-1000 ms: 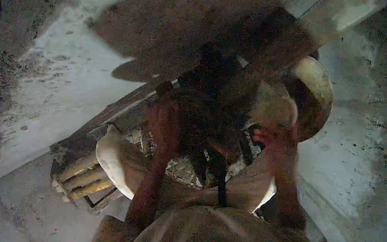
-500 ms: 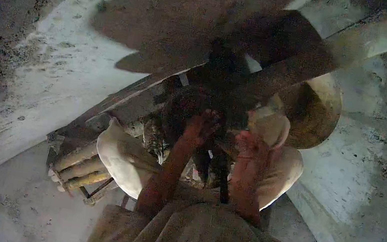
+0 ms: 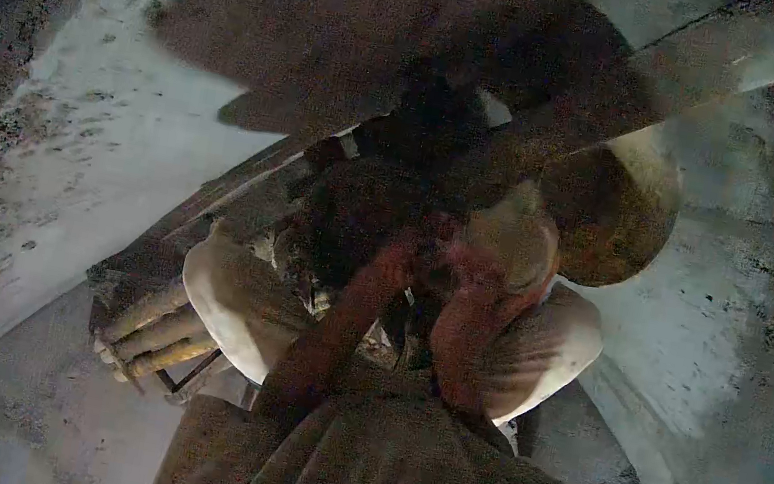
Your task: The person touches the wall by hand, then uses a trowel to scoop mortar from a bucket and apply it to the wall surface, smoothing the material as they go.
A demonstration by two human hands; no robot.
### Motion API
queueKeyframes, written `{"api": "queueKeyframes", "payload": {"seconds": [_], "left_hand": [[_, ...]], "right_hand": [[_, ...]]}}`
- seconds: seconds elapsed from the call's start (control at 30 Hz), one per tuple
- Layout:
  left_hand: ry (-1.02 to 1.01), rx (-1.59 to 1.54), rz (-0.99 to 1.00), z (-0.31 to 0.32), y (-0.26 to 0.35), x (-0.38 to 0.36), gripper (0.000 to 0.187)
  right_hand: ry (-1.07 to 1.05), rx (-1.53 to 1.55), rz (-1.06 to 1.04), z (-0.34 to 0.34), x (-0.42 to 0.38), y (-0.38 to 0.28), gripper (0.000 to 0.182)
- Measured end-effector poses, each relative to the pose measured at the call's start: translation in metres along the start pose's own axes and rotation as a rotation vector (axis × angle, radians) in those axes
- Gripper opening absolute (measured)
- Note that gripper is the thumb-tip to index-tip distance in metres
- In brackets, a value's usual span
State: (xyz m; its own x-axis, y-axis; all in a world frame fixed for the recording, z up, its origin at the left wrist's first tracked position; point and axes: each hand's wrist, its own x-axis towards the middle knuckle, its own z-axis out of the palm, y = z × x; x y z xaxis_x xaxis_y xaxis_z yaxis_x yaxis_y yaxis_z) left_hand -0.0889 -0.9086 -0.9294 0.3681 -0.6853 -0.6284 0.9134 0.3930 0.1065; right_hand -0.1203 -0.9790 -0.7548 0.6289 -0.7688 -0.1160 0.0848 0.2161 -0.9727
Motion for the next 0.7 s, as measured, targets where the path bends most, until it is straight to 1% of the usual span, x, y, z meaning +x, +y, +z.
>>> {"api": "queueKeyframes", "payload": {"seconds": [0.03,0.07,0.1,0.13,0.17,0.2,0.23,0.27,0.3,0.33,0.37,0.4,0.43,0.47,0.5,0.53,0.57,0.63,0.67,0.7], "left_hand": [[0.044,0.024,0.031,0.004,0.000,-0.006,0.038],[0.089,0.049,0.061,0.008,0.000,-0.012,0.038],[0.086,0.636,0.340,0.033,0.015,-0.044,0.037],[0.062,0.931,0.470,0.037,0.023,-0.055,0.037],[0.076,1.216,0.620,0.040,0.032,-0.066,0.036],[0.123,1.297,0.672,0.036,0.041,-0.064,0.035],[0.171,1.378,0.729,0.032,0.053,-0.059,0.034],[0.220,1.459,0.782,0.033,0.059,-0.052,0.033],[0.270,1.542,0.833,0.030,0.069,-0.048,0.032],[0.394,1.637,0.878,0.033,0.080,-0.052,0.031],[0.529,1.725,0.912,0.038,0.092,-0.057,0.030],[0.637,1.776,0.929,0.051,0.106,-0.071,0.029],[0.749,1.822,0.938,0.065,0.120,-0.086,0.029],[0.853,1.887,1.058,0.071,0.129,-0.098,0.029],[0.916,1.918,1.120,0.062,0.132,-0.102,0.029],[0.984,1.945,1.182,0.052,0.134,-0.105,0.029],[0.880,1.905,1.131,0.016,0.131,-0.090,0.032],[0.804,1.850,1.086,-0.016,0.133,-0.077,0.035],[0.745,1.720,1.051,-0.026,0.129,-0.078,0.039],[0.707,1.653,1.019,-0.034,0.125,-0.082,0.041]], "right_hand": [[-0.005,0.000,0.008,-0.003,0.004,-0.004,0.071],[0.051,0.030,0.088,-0.007,0.008,-0.013,0.068],[0.077,0.041,0.126,-0.013,0.016,-0.019,0.067],[0.104,0.053,0.163,-0.019,0.023,-0.026,0.066],[0.091,0.168,0.187,-0.032,0.037,-0.032,0.064],[0.080,0.281,0.210,-0.045,0.051,-0.038,0.063],[0.078,0.277,0.204,-0.059,0.068,-0.041,0.063],[-0.052,-0.121,0.135,-0.083,0.088,-0.044,0.057],[-0.112,-0.321,0.104,-0.097,0.103,-0.045,0.054],[-0.168,-0.520,0.062,-0.110,0.118,-0.045,0.051],[-0.145,-0.161,0.348,-0.119,0.130,-0.045,0.045],[-0.121,0.211,0.617,-0.129,0.145,-0.043,0.039],[-0.117,0.217,0.617,-0.144,0.164,-0.032,0.039],[-0.319,0.231,0.769,-0.169,0.191,-0.008,0.034],[-0.542,0.218,0.903,-0.194,0.218,0.016,0.030],[-0.610,0.112,0.936,-0.199,0.238,0.023,0.031],[-0.621,-0.037,0.891,-0.190,0.250,0.023,0.031],[-0.673,-0.383,0.713,-0.160,0.257,0.006,0.031],[-0.726,-0.557,0.612,-0.140,0.249,-0.003,0.031],[-0.794,-0.727,0.505,-0.122,0.228,-0.009,0.031]]}}
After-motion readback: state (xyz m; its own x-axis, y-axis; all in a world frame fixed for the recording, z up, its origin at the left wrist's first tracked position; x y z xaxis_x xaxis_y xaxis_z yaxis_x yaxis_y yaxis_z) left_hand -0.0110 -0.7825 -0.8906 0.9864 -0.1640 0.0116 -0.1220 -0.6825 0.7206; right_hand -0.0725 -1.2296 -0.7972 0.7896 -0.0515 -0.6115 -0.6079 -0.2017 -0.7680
